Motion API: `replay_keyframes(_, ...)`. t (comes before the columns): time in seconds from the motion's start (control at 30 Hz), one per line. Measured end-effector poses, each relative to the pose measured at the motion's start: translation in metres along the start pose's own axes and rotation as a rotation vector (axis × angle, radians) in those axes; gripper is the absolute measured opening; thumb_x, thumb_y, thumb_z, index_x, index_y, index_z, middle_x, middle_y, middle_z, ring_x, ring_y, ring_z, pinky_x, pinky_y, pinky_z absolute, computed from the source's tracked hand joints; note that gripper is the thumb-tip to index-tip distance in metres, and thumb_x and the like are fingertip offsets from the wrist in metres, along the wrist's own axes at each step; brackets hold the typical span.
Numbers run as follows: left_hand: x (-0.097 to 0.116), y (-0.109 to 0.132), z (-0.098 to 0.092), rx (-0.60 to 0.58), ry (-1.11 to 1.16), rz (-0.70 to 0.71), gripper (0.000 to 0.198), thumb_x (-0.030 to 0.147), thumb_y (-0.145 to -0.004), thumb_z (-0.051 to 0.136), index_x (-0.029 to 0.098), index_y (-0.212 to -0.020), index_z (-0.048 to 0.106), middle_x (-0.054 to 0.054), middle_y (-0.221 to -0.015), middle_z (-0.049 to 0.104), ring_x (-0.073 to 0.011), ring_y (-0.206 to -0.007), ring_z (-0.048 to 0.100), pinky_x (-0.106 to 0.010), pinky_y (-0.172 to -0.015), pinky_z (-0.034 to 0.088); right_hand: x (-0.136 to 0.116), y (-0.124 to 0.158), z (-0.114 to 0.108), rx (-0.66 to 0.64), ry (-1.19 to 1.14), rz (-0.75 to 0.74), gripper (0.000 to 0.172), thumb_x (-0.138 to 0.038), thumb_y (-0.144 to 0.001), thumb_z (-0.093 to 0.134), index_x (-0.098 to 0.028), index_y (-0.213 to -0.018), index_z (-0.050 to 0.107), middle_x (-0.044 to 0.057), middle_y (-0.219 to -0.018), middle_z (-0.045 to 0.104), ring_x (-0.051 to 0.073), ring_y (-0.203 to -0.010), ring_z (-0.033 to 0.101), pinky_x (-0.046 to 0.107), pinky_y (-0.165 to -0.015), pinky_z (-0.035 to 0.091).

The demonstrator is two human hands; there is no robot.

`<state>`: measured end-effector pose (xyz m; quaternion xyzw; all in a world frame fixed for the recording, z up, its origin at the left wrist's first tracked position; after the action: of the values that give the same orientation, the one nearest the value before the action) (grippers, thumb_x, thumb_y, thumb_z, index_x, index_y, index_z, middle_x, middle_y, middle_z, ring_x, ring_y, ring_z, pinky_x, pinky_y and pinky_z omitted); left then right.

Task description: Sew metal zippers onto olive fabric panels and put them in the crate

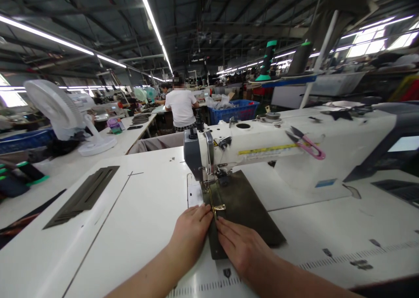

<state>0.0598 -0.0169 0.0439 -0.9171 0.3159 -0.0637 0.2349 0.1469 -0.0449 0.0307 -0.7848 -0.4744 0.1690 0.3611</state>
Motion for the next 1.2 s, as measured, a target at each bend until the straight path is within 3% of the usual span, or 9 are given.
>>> replay_keyframes(0.37,-0.019,-0.014,0.011,0.016,0.019,-0.008,0.020,0.007,-0.078,0.052,0.012,-0.095,0.061,-0.009,-0.096,0.066,-0.0227,-0.081,0.064,-0.035,-0.072,0.056,0.019,-0.007,0.013,0.011,-0.015,0.003,0.037,-0.006,-0.086,0.030,-0.004,-0.092,0.066,0.016,-0.094,0.067,0.021,-0.091,0.062,0.028,-0.084,0.052)
replay_keyframes(0.63,-0.033,-0.021,0.025,-0.130,0.027,-0.114,0.017,0.008,-0.077,0.052,0.015,-0.091,0.058,-0.007,-0.087,0.062,-0.0210,-0.074,0.060,-0.033,-0.067,0.054,0.032,-0.016,0.018,0.020,-0.104,0.039,0.034,-0.005,-0.081,0.034,-0.004,-0.095,0.065,0.016,-0.096,0.067,0.022,-0.093,0.061,0.030,-0.087,0.049)
replay_keyframes(0.77,-0.035,-0.022,0.027,-0.216,0.099,-0.168,0.026,0.006,-0.074,0.050,0.015,-0.097,0.056,-0.009,-0.092,0.059,-0.0220,-0.082,0.057,-0.035,-0.074,0.052,0.041,-0.027,0.001,-0.094,-0.340,0.189,0.028,-0.012,-0.075,0.045,-0.009,-0.095,0.064,0.013,-0.099,0.066,0.021,-0.096,0.059,0.029,-0.089,0.046)
replay_keyframes(0.9,-0.032,-0.021,0.021,-0.253,0.129,-0.216,0.034,0.006,-0.067,0.049,0.015,-0.099,0.056,-0.010,-0.097,0.055,-0.0235,-0.089,0.054,-0.040,-0.085,0.047,0.062,-0.033,-0.005,-0.191,-0.522,0.445,0.017,-0.019,-0.080,0.045,-0.017,-0.083,0.062,0.005,-0.083,0.065,0.016,-0.078,0.060,0.026,-0.073,0.048)
replay_keyframes(1.03,-0.028,-0.020,0.016,-0.277,0.120,-0.223,0.044,0.005,-0.062,0.048,0.016,-0.104,0.055,-0.010,-0.103,0.054,-0.0242,-0.096,0.052,-0.043,-0.095,0.040,0.090,-0.032,0.019,-0.269,-0.253,0.639,0.014,-0.027,-0.083,0.049,-0.017,-0.080,0.059,0.006,-0.081,0.061,0.020,-0.078,0.057,0.031,-0.071,0.044)
replay_keyframes(1.1,-0.028,-0.019,0.016,-0.286,0.113,-0.234,0.045,0.006,-0.062,0.049,0.016,-0.105,0.055,-0.010,-0.105,0.054,-0.0244,-0.098,0.052,-0.044,-0.098,0.038,0.098,-0.034,0.035,-0.322,-0.087,0.618,0.011,-0.025,-0.078,0.057,-0.016,-0.082,0.060,0.008,-0.085,0.062,0.022,-0.082,0.057,0.032,-0.072,0.043)
replay_keyframes(1.2,-0.026,-0.018,0.016,-0.285,0.098,-0.230,0.046,0.007,-0.061,0.049,0.013,-0.106,0.054,-0.011,-0.103,0.055,-0.0248,-0.098,0.052,-0.044,-0.100,0.035,0.104,-0.037,0.053,-0.368,-0.024,0.579,0.010,-0.019,-0.081,0.052,-0.015,-0.078,0.061,0.008,-0.081,0.064,0.021,-0.079,0.059,0.030,-0.072,0.041)
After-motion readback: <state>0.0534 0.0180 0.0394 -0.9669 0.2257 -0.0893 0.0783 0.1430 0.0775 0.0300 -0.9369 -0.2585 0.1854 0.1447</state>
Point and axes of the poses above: each hand's wrist, its own y-axis away from the middle knuckle, its own z-axis out of the palm, x = y × z, the point moved 7 cm from there along -y, towards the middle knuckle
